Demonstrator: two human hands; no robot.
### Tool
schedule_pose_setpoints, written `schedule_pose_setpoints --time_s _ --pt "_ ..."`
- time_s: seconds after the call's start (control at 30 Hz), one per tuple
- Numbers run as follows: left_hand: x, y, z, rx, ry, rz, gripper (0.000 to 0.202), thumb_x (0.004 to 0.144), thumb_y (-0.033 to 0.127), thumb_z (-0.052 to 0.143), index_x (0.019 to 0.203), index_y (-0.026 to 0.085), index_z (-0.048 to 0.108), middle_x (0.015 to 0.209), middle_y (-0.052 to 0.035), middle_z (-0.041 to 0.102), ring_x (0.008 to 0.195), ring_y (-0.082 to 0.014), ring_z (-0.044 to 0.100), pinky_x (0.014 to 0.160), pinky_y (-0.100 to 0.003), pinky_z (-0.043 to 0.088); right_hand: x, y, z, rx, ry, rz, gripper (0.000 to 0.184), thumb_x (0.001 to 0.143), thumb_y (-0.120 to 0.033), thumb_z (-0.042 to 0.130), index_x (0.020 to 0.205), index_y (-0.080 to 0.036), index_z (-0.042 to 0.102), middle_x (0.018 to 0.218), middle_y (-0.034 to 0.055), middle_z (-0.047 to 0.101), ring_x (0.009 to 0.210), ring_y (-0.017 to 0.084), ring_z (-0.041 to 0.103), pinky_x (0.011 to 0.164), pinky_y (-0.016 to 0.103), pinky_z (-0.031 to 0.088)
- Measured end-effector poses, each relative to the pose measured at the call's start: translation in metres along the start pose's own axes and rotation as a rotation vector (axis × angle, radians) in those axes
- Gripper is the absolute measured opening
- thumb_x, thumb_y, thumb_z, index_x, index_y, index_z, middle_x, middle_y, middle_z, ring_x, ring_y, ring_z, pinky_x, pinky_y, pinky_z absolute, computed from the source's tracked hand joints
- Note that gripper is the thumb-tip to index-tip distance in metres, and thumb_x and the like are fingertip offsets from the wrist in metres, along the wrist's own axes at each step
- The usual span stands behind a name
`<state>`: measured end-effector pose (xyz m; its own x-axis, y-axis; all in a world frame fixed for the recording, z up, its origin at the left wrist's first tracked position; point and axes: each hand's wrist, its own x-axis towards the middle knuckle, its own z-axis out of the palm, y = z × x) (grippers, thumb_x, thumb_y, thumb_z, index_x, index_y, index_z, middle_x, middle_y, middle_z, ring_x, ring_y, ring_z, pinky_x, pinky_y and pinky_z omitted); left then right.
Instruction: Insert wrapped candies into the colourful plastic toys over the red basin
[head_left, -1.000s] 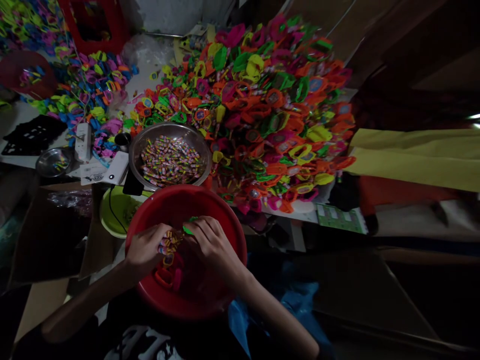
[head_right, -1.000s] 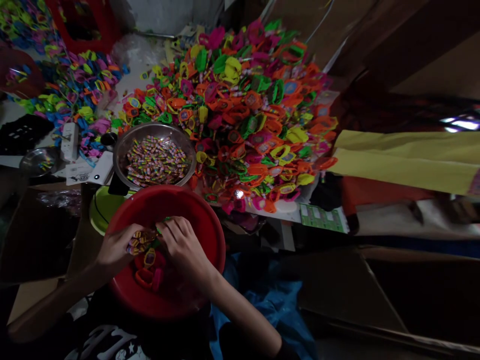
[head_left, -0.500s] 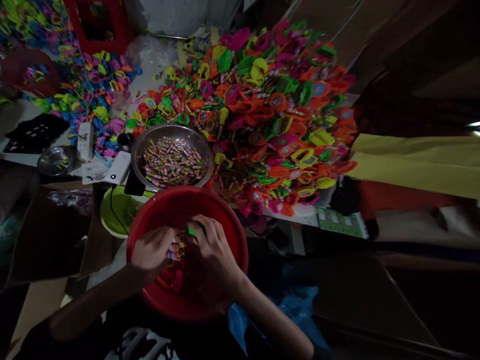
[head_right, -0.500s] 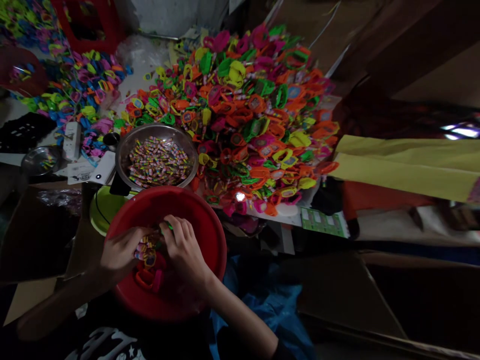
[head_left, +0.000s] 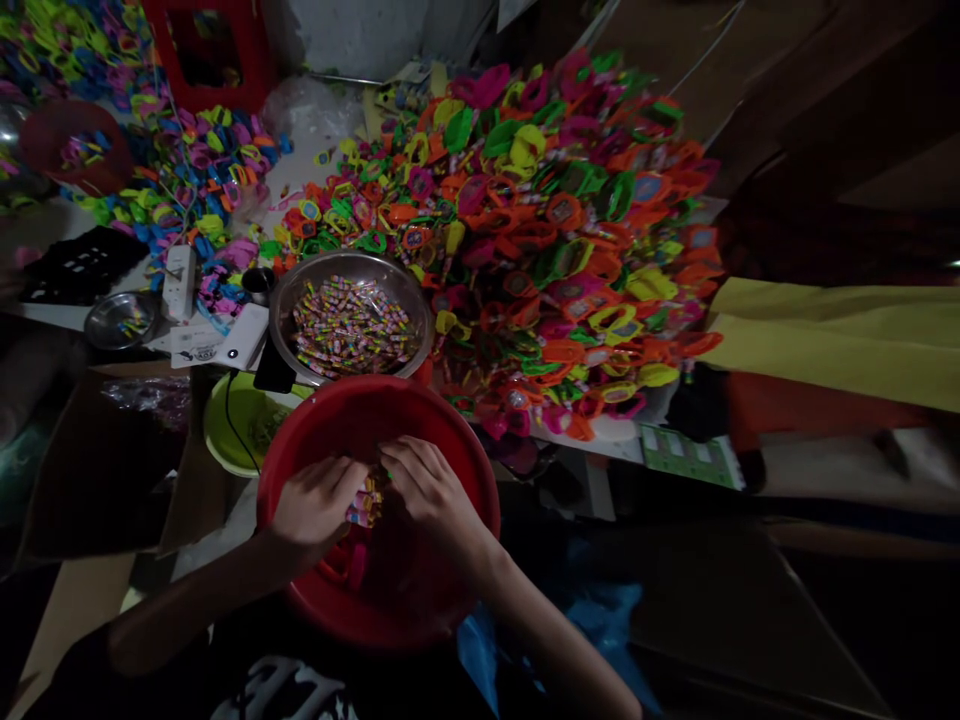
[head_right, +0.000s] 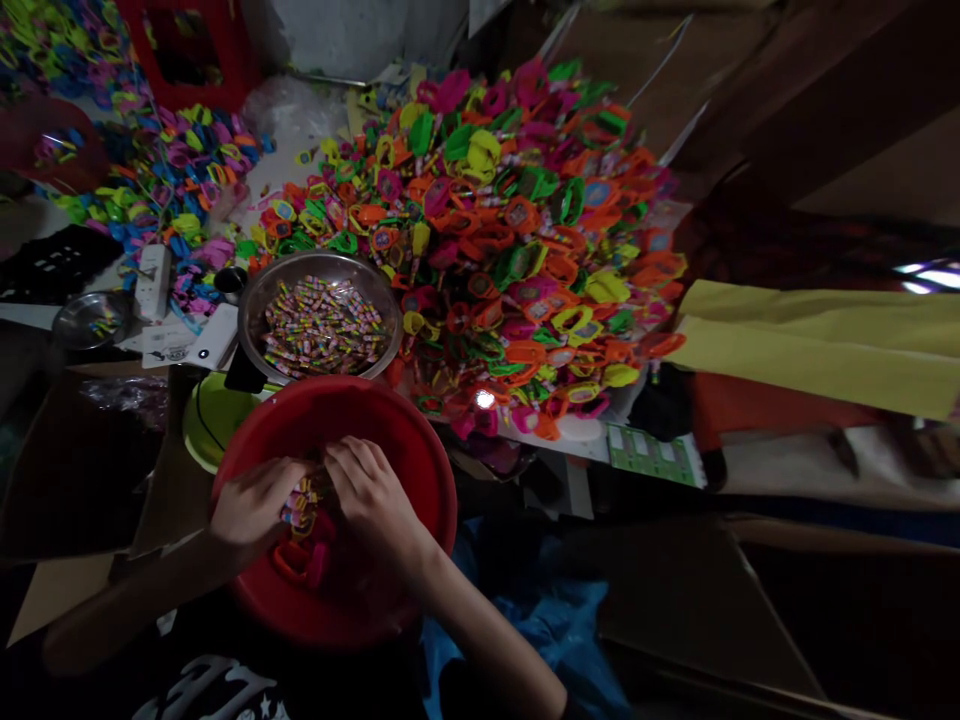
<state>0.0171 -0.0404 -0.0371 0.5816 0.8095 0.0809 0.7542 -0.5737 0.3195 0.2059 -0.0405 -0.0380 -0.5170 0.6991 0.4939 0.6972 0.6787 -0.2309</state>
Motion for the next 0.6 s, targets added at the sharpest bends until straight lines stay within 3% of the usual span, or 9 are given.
schedule_pose_setpoints --time_s 0.2,0.6 --pt "0.001 -0.002 0.0 -0.064 -0.071 -0.011 0.034 0.068 0.014 0.046 0.101 0.016 0.056 0.095 -0.0093 0.065 0.086 -0.0237 0.06 0.077 -0.032 0.048 -0.005 -0.001 0.009 0.022 -0.021 0.039 0.029 0.092 -0.009 0.039 0.101 -0.002 0.065 0.101 0.0154 0.064 0.101 0.024 0.052 0.089 0.038 0.049" --pt "0.0 -0.005 0.0 -0.079 -0.106 -0.047 0.038 0.069 0.016 0.047 0.106 0.013 0.056 0.104 -0.0123 0.064 0.091 -0.0253 0.061 0.078 -0.034 0.049 -0.005 -0.006 0.018 -0.048 0.034 0.046 0.029 0.09 -0.006 0.038 0.096 -0.004 0.066 0.095 0.0151 0.064 0.094 0.023 0.053 0.086 0.036 0.049"
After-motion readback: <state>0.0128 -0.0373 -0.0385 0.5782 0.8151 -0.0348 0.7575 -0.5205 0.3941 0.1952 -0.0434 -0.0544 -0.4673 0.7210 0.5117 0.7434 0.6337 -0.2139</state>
